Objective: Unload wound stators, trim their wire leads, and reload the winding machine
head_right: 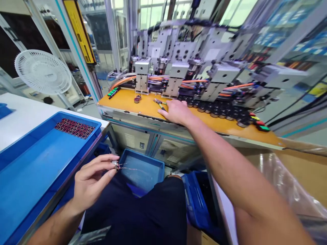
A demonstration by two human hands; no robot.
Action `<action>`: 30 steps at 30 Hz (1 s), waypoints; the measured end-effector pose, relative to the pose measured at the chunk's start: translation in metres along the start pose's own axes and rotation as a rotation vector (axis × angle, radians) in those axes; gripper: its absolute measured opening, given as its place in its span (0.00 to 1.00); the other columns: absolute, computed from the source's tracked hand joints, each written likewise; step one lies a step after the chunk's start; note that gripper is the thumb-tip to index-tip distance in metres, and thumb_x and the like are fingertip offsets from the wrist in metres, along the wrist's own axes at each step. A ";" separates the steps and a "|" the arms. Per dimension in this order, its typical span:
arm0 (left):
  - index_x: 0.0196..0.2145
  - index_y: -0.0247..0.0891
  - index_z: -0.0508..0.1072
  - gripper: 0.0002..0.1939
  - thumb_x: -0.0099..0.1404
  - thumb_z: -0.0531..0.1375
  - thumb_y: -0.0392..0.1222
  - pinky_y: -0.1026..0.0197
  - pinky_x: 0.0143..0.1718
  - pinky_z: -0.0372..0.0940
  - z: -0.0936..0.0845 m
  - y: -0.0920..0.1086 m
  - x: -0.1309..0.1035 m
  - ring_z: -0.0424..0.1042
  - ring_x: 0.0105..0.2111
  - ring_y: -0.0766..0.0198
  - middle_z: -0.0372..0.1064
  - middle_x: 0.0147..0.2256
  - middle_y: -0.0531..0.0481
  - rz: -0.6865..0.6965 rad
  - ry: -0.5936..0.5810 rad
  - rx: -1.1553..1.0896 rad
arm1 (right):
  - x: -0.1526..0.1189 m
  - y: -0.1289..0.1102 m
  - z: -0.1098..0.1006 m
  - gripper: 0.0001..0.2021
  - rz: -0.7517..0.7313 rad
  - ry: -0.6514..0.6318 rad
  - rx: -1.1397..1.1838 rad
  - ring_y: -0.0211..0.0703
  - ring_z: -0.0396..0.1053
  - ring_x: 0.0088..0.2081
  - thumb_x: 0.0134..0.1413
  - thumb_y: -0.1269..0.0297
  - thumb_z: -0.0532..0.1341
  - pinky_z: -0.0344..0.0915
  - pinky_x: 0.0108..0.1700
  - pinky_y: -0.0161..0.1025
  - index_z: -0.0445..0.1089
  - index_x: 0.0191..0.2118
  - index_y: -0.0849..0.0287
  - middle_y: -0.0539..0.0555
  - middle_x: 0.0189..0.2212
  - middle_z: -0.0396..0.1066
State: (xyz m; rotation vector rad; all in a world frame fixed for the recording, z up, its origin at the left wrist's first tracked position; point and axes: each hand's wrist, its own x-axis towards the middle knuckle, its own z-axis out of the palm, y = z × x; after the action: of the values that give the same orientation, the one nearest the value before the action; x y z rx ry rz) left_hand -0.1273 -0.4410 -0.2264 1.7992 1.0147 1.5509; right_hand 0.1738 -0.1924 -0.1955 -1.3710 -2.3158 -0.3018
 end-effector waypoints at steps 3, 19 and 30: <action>0.40 0.39 0.79 0.13 0.59 0.64 0.26 0.58 0.47 0.73 0.000 -0.002 -0.001 0.77 0.44 0.59 0.77 0.44 0.44 -0.005 0.005 -0.004 | -0.028 -0.005 -0.011 0.22 -0.061 0.033 0.018 0.44 0.71 0.36 0.58 0.43 0.61 0.71 0.40 0.47 0.71 0.38 0.61 0.53 0.32 0.68; 0.41 0.40 0.78 0.18 0.58 0.64 0.22 0.60 0.46 0.71 0.013 -0.001 -0.004 0.76 0.44 0.61 0.76 0.45 0.45 -0.016 -0.072 -0.047 | -0.252 -0.206 -0.036 0.38 0.116 -0.189 1.119 0.42 0.73 0.49 0.53 0.78 0.55 0.69 0.56 0.45 0.47 0.68 0.46 0.57 0.50 0.70; 0.42 0.40 0.79 0.18 0.57 0.64 0.22 0.58 0.47 0.71 0.009 -0.001 -0.008 0.76 0.46 0.59 0.76 0.46 0.44 -0.029 -0.079 -0.029 | -0.233 -0.211 -0.032 0.38 0.144 -0.229 1.271 0.42 0.74 0.43 0.50 0.80 0.56 0.71 0.53 0.45 0.53 0.66 0.46 0.55 0.44 0.71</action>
State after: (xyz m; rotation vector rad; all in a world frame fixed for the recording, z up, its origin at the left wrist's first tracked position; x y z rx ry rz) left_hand -0.1191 -0.4468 -0.2335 1.8034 0.9716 1.4579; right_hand 0.0951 -0.4896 -0.2693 -0.8513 -1.8344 1.2108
